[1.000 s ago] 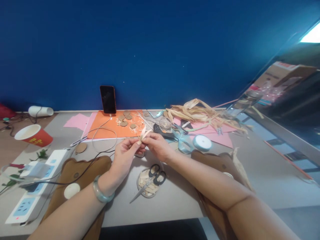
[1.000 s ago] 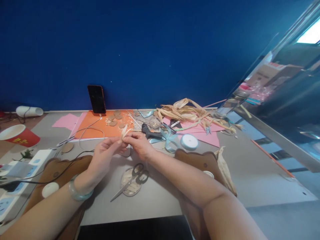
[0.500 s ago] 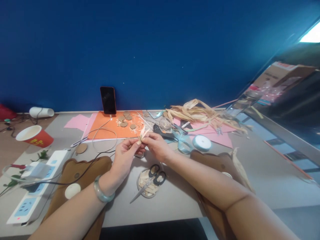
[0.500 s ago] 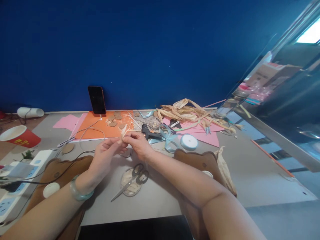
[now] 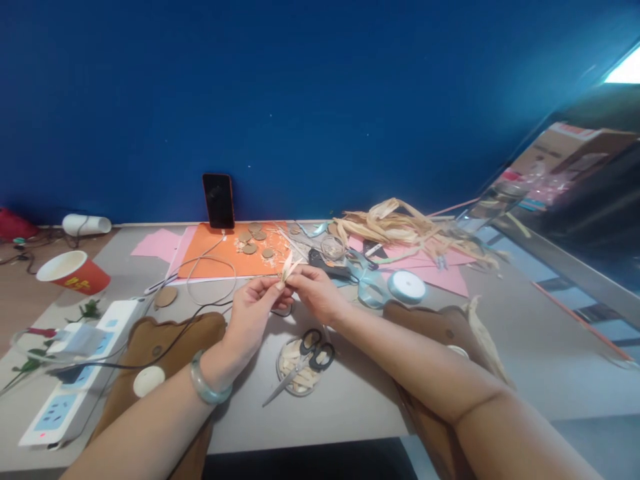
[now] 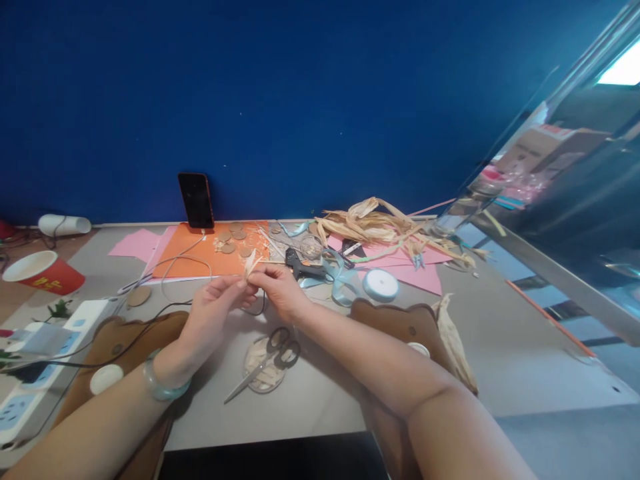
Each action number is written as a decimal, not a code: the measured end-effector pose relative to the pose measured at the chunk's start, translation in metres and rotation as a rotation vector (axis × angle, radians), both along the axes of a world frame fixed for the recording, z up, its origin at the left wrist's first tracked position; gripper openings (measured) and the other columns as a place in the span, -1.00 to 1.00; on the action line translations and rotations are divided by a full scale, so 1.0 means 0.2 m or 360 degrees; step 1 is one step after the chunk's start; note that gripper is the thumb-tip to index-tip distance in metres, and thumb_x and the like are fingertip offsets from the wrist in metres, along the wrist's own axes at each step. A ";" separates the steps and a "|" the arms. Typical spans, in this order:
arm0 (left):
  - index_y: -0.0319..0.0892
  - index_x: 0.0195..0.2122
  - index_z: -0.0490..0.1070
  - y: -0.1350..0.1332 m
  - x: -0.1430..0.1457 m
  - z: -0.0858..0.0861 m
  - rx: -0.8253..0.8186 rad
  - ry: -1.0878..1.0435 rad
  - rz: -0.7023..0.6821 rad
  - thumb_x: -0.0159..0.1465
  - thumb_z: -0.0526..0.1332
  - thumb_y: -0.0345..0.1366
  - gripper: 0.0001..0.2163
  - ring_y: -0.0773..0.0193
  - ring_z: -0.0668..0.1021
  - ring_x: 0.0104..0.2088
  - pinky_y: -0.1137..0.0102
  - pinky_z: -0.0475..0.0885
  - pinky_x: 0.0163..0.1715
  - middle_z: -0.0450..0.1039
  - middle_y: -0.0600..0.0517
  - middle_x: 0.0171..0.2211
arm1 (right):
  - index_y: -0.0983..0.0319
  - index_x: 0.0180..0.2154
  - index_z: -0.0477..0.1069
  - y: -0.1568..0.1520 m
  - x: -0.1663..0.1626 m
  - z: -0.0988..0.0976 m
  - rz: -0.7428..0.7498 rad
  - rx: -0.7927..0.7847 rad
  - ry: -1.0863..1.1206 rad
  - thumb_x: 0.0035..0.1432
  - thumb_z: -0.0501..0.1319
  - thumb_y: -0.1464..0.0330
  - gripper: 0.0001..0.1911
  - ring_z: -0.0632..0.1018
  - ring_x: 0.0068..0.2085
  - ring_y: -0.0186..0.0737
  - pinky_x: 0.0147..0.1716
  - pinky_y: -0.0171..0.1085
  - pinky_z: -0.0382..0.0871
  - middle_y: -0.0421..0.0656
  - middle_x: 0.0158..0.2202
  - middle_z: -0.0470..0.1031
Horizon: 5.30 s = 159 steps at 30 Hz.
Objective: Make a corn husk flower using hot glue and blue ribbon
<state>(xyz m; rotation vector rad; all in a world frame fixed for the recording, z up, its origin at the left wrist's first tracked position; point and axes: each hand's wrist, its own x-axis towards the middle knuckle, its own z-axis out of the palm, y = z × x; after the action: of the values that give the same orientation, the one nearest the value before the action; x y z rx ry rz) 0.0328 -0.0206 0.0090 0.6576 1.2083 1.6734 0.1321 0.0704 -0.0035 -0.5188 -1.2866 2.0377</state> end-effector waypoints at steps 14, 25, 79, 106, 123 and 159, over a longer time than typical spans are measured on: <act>-0.21 -0.37 0.51 0.05 -0.08 -0.03 0.0093 -0.0302 0.0164 -0.02 0.41 -0.34 -0.82 0.37 0.55 -0.37 0.44 0.40 -0.24 0.56 0.05 -0.39 | 0.23 -0.36 0.52 -0.02 0.00 0.00 -0.0208 0.0264 -0.0181 -0.10 0.39 0.32 -0.81 0.44 -0.43 -0.39 -0.34 -0.30 0.32 -0.22 -0.40 0.53; -0.22 -0.41 0.53 0.03 -0.04 0.00 0.0026 -0.0414 0.0075 -0.05 0.41 -0.36 -0.83 0.35 0.53 -0.37 0.45 0.39 -0.30 0.55 0.03 -0.41 | 0.26 -0.44 0.50 -0.06 0.00 0.04 -0.0114 0.0433 -0.0234 -0.07 0.38 0.31 -0.84 0.40 -0.48 -0.40 -0.37 -0.32 0.33 -0.26 -0.53 0.44; -0.19 -0.25 0.53 0.02 -0.05 0.01 -0.0025 -0.0100 0.0155 -0.01 0.41 -0.29 -0.73 0.34 0.52 -0.33 0.42 0.37 -0.25 0.54 0.01 -0.30 | 0.24 -0.51 0.43 -0.04 0.01 0.06 -0.0323 0.0203 -0.0057 -0.03 0.35 0.27 -0.81 0.32 -0.51 -0.40 -0.41 -0.32 0.23 -0.27 -0.57 0.39; -0.16 -0.58 0.44 0.01 -0.09 0.01 0.0316 -0.0294 0.0029 0.09 0.14 -0.32 -0.85 0.20 0.51 -0.24 0.29 0.35 -0.14 0.53 0.01 -0.38 | 0.23 -0.51 0.39 -0.03 0.01 0.04 -0.0376 0.0286 -0.0140 0.00 0.33 0.23 -0.77 0.29 -0.53 -0.39 -0.43 -0.33 0.21 -0.28 -0.61 0.33; -0.16 -0.53 0.44 0.00 -0.09 0.01 0.0329 -0.0321 -0.0046 0.03 0.21 -0.44 -0.93 0.28 0.52 -0.30 0.33 0.36 -0.14 0.53 0.06 -0.40 | 0.24 -0.51 0.41 -0.04 0.02 0.06 -0.0373 0.0212 -0.0093 0.00 0.34 0.30 -0.82 0.30 -0.55 -0.42 -0.44 -0.34 0.18 -0.30 -0.62 0.35; -0.21 -0.55 0.36 0.00 -0.06 0.04 0.0202 -0.0266 -0.0145 0.23 0.17 -0.19 -0.74 0.32 0.47 -0.43 0.39 0.36 -0.30 0.39 0.05 -0.54 | 0.22 -0.50 0.39 -0.04 0.02 0.05 -0.0379 0.0206 -0.0141 -0.02 0.35 0.25 -0.78 0.30 -0.55 -0.41 -0.46 -0.33 0.20 -0.30 -0.60 0.34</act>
<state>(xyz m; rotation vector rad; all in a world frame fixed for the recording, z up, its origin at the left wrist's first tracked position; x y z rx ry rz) 0.0217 -0.0199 0.0179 0.6270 0.9472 1.7023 0.1353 0.0628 0.0069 -0.6741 -1.3298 1.7406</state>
